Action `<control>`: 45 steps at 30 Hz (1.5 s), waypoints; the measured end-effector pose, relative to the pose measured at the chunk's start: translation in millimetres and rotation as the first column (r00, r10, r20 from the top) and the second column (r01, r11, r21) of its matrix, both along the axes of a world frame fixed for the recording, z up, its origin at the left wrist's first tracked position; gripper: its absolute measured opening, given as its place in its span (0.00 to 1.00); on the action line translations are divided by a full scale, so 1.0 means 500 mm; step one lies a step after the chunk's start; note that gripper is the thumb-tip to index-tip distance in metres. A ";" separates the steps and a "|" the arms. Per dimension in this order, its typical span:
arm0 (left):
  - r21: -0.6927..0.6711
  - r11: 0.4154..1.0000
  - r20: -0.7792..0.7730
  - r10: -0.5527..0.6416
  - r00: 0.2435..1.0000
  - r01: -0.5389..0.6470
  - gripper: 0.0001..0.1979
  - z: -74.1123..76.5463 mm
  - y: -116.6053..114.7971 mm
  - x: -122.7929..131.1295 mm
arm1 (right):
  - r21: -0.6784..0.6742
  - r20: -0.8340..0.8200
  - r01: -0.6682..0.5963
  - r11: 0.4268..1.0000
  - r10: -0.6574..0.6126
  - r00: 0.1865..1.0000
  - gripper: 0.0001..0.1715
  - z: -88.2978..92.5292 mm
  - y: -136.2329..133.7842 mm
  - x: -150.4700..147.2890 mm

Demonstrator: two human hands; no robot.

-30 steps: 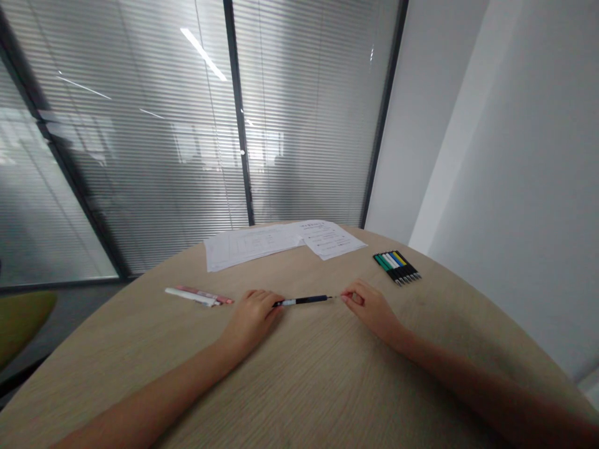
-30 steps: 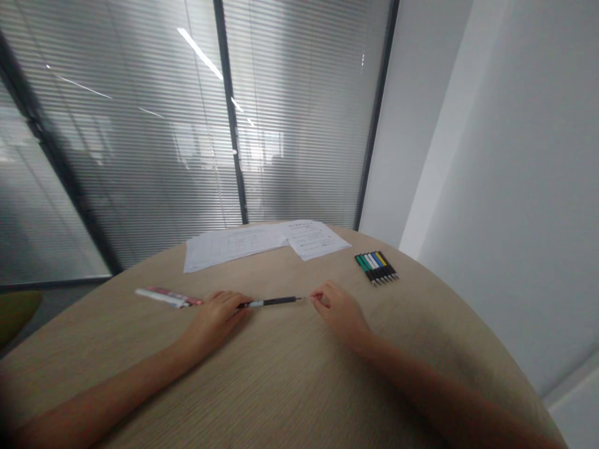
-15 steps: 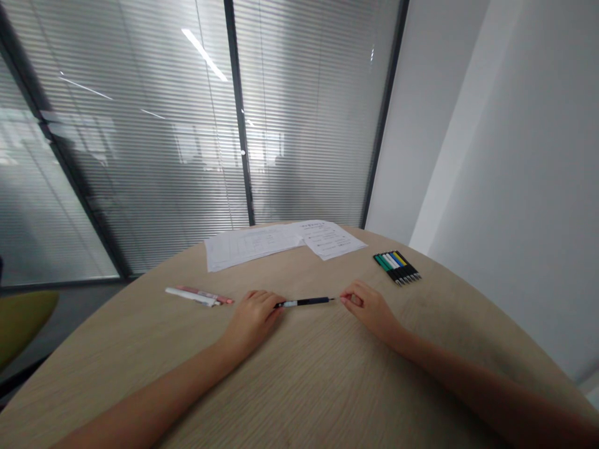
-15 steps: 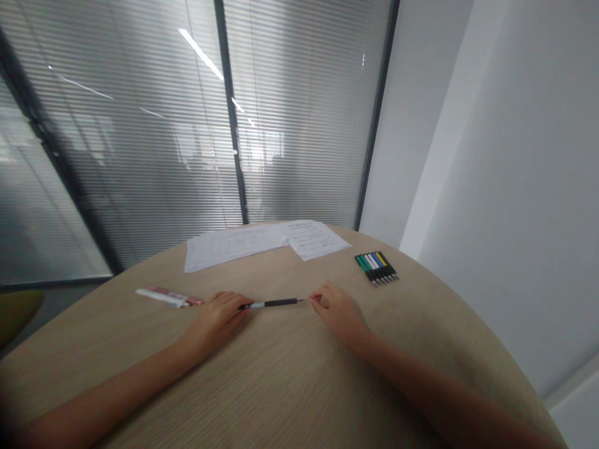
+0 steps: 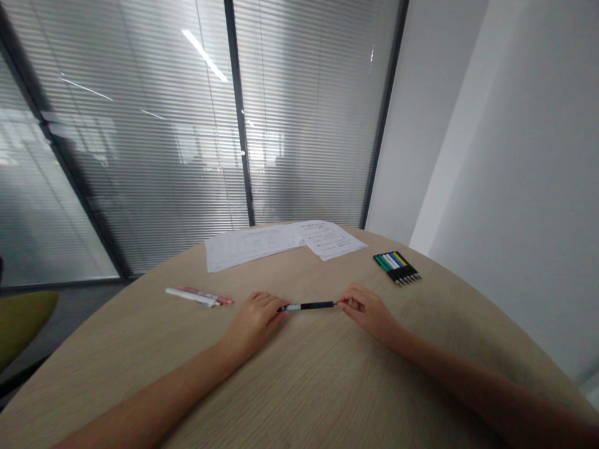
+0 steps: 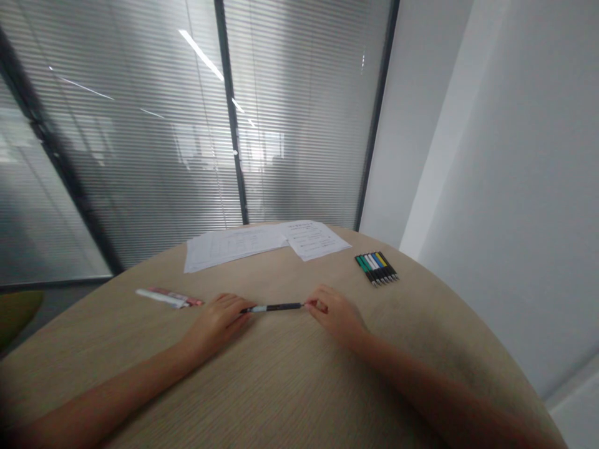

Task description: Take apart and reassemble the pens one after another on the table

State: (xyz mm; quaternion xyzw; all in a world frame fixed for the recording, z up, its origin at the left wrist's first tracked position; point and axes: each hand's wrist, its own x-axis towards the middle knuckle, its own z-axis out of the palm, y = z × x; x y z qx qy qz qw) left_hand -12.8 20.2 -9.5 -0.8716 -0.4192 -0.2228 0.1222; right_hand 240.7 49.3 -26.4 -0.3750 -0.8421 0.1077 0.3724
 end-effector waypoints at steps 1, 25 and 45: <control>0.004 1.000 0.005 -0.004 1.000 0.004 0.08 -0.001 0.001 0.000 | -0.001 -0.008 -0.006 1.000 0.006 1.000 0.06 0.000 0.001 0.000; -0.179 0.981 0.164 0.103 0.981 -0.073 0.11 0.008 0.000 -0.002 | -0.081 -0.101 0.272 0.959 -0.279 0.955 0.15 0.013 0.040 0.048; -0.306 0.951 0.281 0.139 0.950 -0.048 0.11 0.009 0.006 -0.005 | -0.618 -0.152 0.099 0.780 -0.242 0.958 0.13 0.027 0.030 0.029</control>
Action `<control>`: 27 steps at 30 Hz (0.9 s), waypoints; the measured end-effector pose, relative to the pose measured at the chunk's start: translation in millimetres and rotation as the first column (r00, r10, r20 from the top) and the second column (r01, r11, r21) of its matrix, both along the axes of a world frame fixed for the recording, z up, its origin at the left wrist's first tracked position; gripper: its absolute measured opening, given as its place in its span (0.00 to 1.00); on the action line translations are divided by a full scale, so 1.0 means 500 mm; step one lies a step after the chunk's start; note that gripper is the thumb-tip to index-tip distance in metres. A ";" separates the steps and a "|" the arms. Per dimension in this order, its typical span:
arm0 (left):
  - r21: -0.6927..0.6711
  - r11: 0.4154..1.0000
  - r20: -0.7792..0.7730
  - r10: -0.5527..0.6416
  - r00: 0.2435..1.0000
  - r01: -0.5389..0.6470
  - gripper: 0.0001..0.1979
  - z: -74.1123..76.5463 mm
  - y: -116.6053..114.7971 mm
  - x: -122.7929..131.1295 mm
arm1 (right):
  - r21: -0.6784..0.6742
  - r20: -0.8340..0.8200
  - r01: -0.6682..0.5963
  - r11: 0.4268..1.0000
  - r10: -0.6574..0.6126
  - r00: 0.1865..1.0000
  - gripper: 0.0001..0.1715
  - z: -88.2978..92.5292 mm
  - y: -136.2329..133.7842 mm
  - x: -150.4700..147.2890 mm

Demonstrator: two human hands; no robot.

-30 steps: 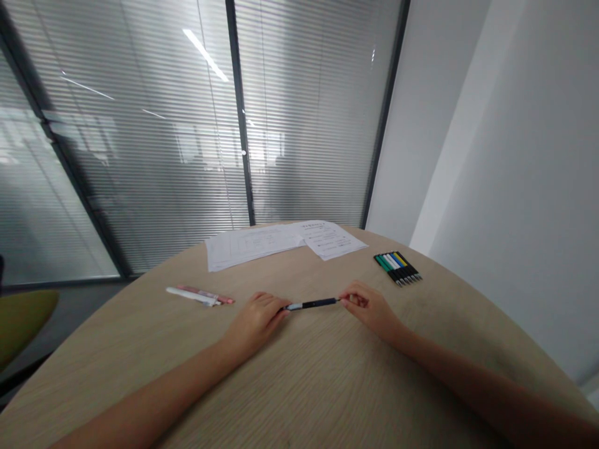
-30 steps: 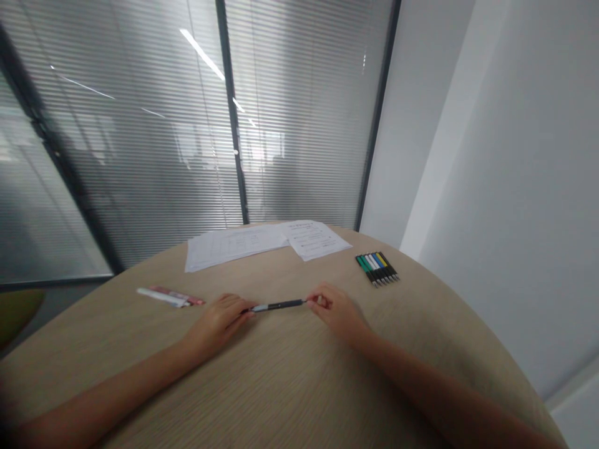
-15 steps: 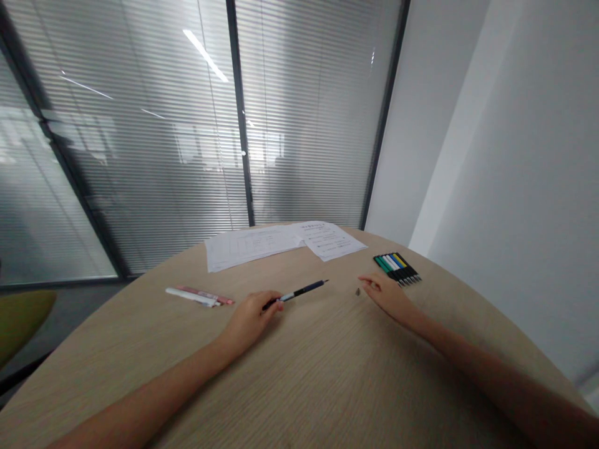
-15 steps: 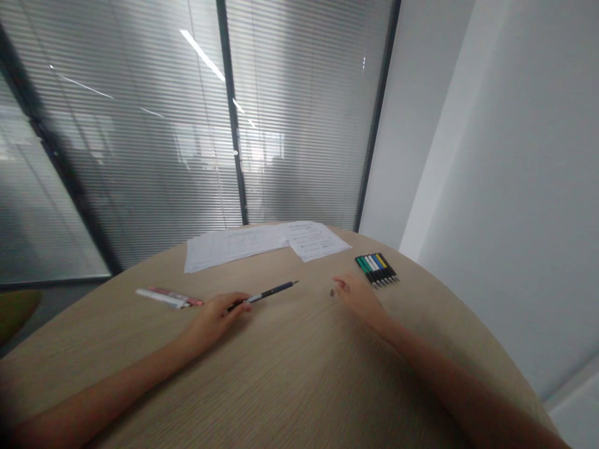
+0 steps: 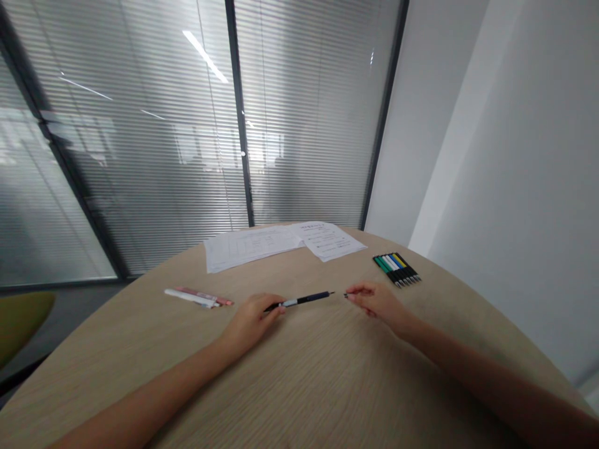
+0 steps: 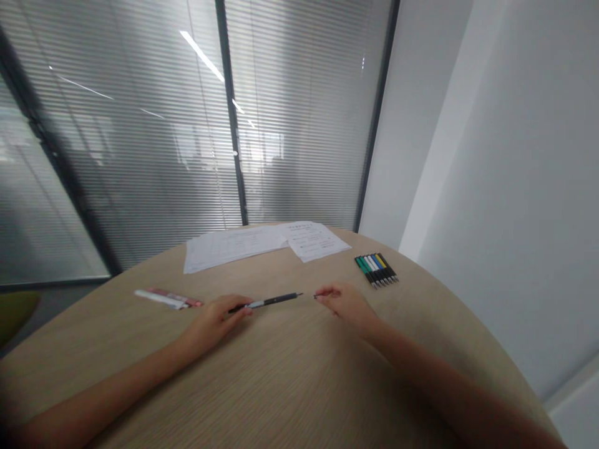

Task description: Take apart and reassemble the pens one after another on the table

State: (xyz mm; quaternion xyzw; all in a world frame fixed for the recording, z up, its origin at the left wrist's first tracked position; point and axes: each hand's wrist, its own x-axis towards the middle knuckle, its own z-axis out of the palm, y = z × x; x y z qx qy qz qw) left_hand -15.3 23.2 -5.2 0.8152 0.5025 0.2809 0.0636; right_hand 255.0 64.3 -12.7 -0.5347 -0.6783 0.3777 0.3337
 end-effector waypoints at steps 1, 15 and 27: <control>0.009 1.000 -0.003 -0.009 1.000 0.009 0.11 0.000 -0.001 0.001 | -0.027 -0.052 0.001 1.000 -0.003 0.999 0.12 0.001 -0.006 -0.007; 0.059 0.989 -0.039 -0.134 0.990 0.136 0.09 0.002 -0.011 0.003 | 0.005 -0.130 -0.066 0.998 0.066 0.989 0.09 -0.008 -0.027 -0.026; 0.119 0.976 -0.058 -0.175 0.983 0.181 0.09 0.003 -0.014 0.004 | 0.032 -0.132 -0.057 0.998 0.061 0.989 0.09 -0.006 -0.039 -0.035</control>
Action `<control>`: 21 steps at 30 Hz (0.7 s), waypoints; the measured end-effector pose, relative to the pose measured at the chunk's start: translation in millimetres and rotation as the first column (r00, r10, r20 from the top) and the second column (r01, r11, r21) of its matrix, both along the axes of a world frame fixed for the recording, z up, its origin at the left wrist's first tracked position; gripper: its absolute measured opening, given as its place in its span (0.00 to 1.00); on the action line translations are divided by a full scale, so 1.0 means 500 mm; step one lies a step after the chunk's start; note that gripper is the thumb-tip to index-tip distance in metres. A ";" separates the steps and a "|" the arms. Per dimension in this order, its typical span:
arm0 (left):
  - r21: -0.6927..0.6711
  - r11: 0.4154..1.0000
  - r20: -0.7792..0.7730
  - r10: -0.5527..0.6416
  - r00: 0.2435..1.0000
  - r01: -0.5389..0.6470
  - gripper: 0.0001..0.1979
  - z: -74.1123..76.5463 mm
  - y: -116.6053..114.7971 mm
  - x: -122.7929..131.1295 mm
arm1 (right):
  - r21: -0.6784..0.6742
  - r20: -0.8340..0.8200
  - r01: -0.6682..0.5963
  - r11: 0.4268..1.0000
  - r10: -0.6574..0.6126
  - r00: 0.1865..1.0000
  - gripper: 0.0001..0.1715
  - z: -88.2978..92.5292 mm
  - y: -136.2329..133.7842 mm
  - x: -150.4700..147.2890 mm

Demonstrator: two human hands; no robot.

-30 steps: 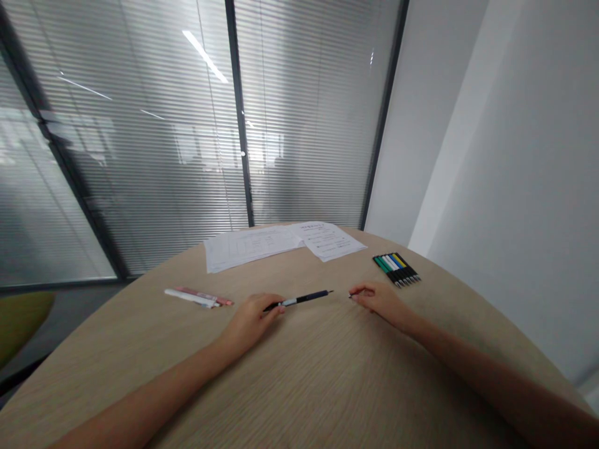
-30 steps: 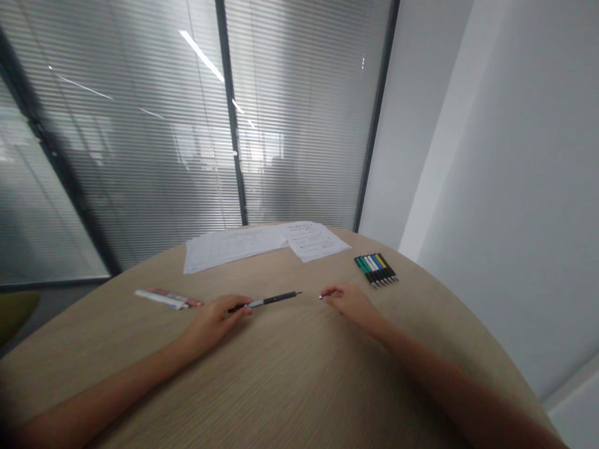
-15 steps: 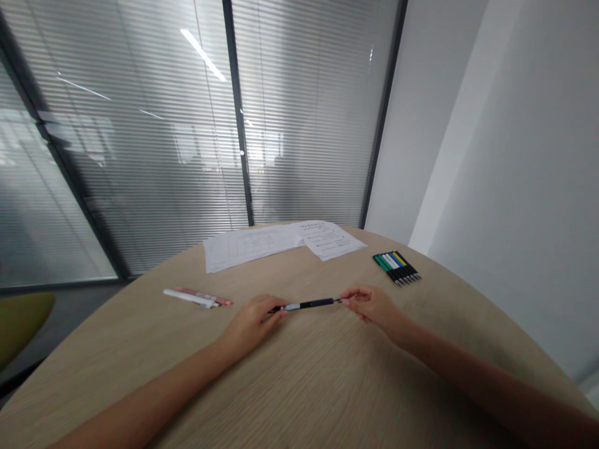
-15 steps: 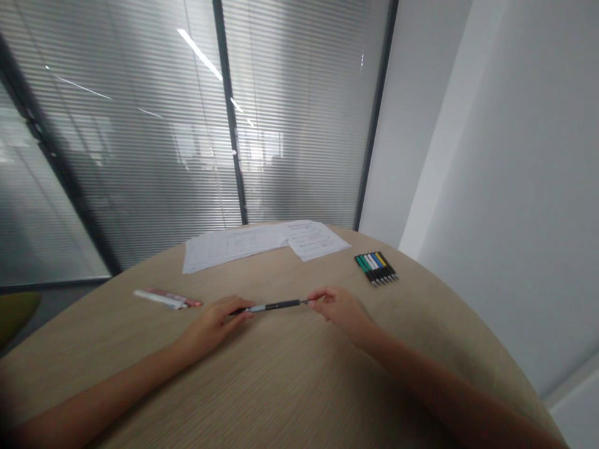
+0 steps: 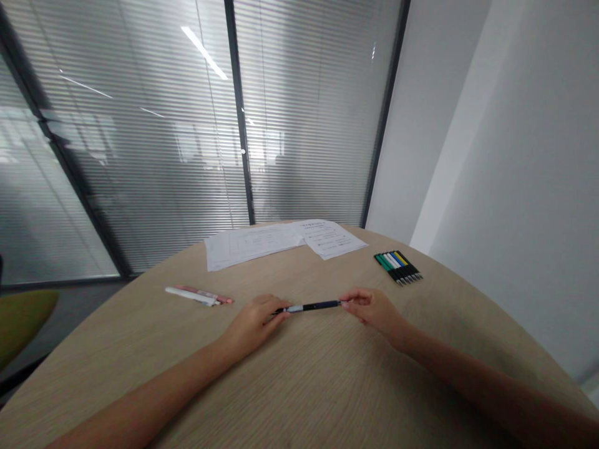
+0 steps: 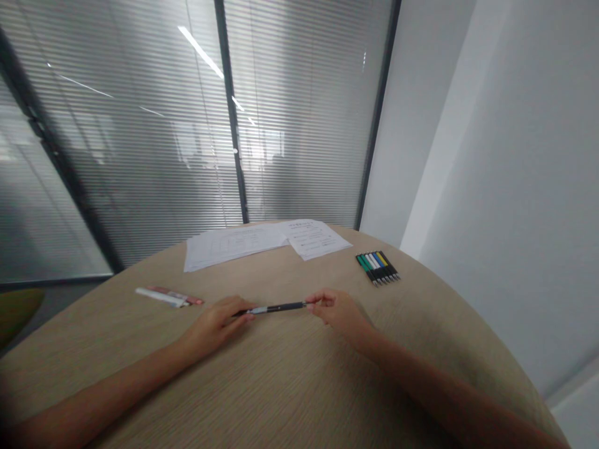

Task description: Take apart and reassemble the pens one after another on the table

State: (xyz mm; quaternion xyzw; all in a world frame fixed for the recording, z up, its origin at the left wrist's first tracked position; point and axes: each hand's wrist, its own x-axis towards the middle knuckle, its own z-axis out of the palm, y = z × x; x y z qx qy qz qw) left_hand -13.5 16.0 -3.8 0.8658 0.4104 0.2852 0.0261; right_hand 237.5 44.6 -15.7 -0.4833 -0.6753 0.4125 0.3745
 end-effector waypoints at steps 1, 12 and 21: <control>0.024 1.000 -0.007 -0.013 1.000 0.013 0.10 0.000 -0.001 0.000 | 0.007 0.009 -0.004 1.000 0.004 1.000 0.09 -0.001 0.000 0.001; 0.244 0.966 -0.049 -0.075 0.996 0.085 0.09 -0.004 -0.008 0.002 | 0.075 0.105 -0.049 0.996 0.041 0.994 0.18 -0.007 -0.003 0.003; 0.234 0.969 -0.044 -0.074 0.996 0.083 0.09 -0.004 -0.010 0.006 | 0.020 0.115 -0.054 0.998 0.052 0.992 0.26 -0.013 -0.010 -0.002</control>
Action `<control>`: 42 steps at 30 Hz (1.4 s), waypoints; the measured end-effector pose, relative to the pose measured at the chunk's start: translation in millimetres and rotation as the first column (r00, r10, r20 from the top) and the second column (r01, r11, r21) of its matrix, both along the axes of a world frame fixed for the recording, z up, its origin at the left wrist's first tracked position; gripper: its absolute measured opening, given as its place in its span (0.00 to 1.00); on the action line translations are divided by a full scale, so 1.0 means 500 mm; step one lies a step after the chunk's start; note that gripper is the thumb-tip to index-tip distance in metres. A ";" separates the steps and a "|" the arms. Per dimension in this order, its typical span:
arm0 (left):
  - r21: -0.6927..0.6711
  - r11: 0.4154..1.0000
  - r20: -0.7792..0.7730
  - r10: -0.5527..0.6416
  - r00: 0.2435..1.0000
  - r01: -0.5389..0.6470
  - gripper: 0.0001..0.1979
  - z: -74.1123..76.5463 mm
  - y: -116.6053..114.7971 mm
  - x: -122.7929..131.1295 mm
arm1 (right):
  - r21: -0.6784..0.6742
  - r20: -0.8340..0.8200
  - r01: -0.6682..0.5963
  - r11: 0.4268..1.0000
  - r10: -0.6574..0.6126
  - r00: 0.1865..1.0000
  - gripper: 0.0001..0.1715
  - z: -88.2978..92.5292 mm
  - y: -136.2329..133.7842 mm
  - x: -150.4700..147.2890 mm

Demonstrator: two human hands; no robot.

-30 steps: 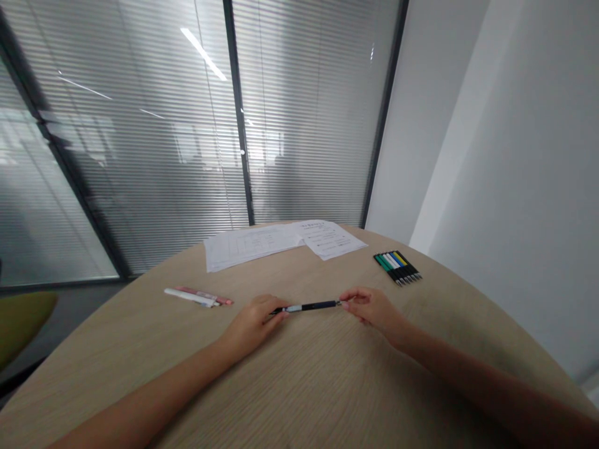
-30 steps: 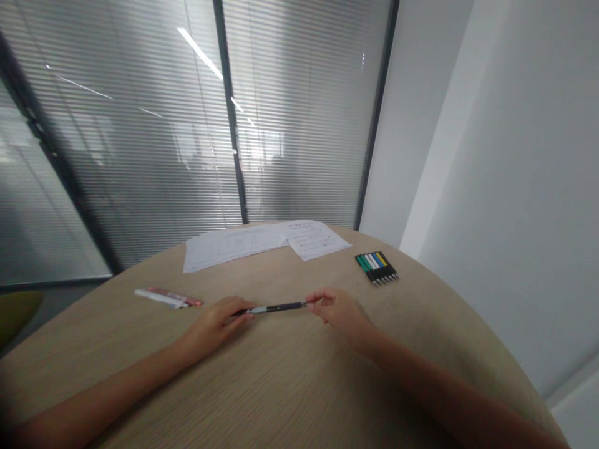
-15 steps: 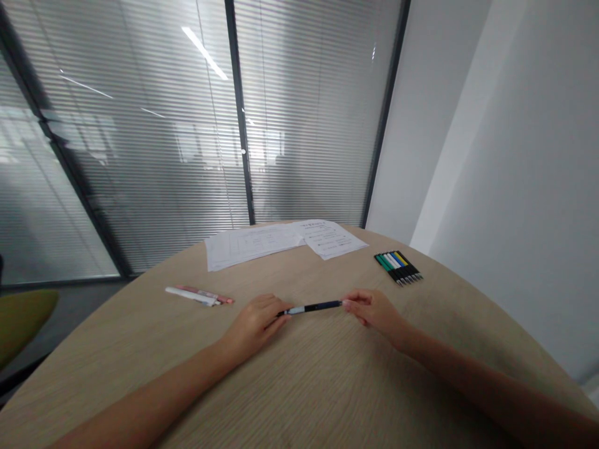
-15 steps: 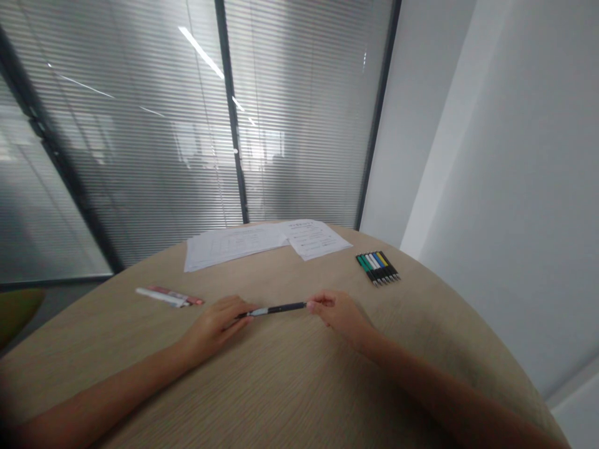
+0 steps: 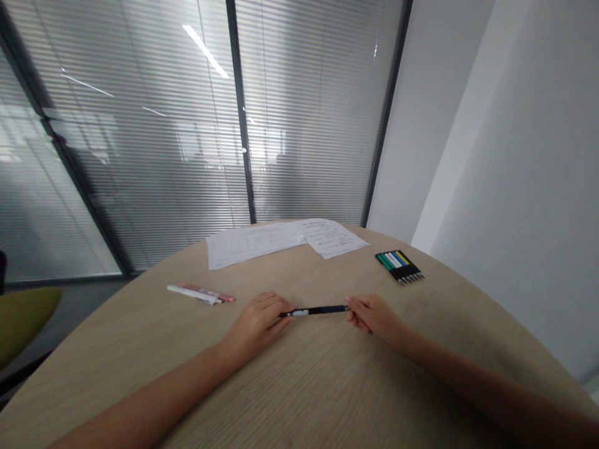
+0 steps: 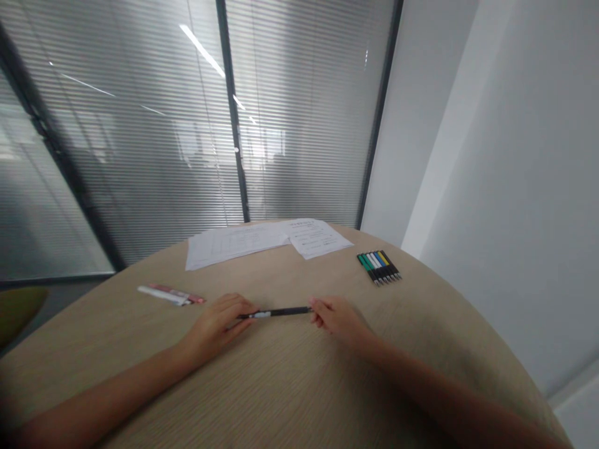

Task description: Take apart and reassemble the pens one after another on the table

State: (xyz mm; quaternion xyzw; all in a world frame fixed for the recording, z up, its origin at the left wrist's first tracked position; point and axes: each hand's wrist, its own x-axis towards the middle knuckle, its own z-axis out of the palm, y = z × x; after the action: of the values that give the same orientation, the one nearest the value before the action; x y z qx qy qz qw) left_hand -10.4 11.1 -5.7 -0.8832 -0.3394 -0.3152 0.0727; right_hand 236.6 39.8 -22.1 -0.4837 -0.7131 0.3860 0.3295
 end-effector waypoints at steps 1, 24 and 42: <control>-0.018 1.000 0.008 0.009 1.000 -0.009 0.09 0.000 0.001 0.000 | 0.016 0.008 -0.019 1.000 0.019 1.000 0.27 -0.003 0.004 0.003; -0.054 0.999 0.057 -0.002 0.998 0.005 0.07 0.001 0.003 -0.001 | 0.050 0.020 -0.101 0.994 0.100 0.995 0.19 -0.015 0.018 0.013; -0.049 0.999 0.043 -0.006 0.999 0.009 0.08 0.000 0.003 0.000 | 0.059 -0.005 -0.134 0.989 0.134 0.991 0.15 -0.016 0.016 0.014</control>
State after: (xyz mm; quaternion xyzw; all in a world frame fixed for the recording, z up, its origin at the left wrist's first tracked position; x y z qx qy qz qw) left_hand -10.6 12.8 -5.5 -0.8791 -0.3453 -0.3259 0.0423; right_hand 243.6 47.7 -29.9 -0.4232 -0.7535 0.3883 0.3199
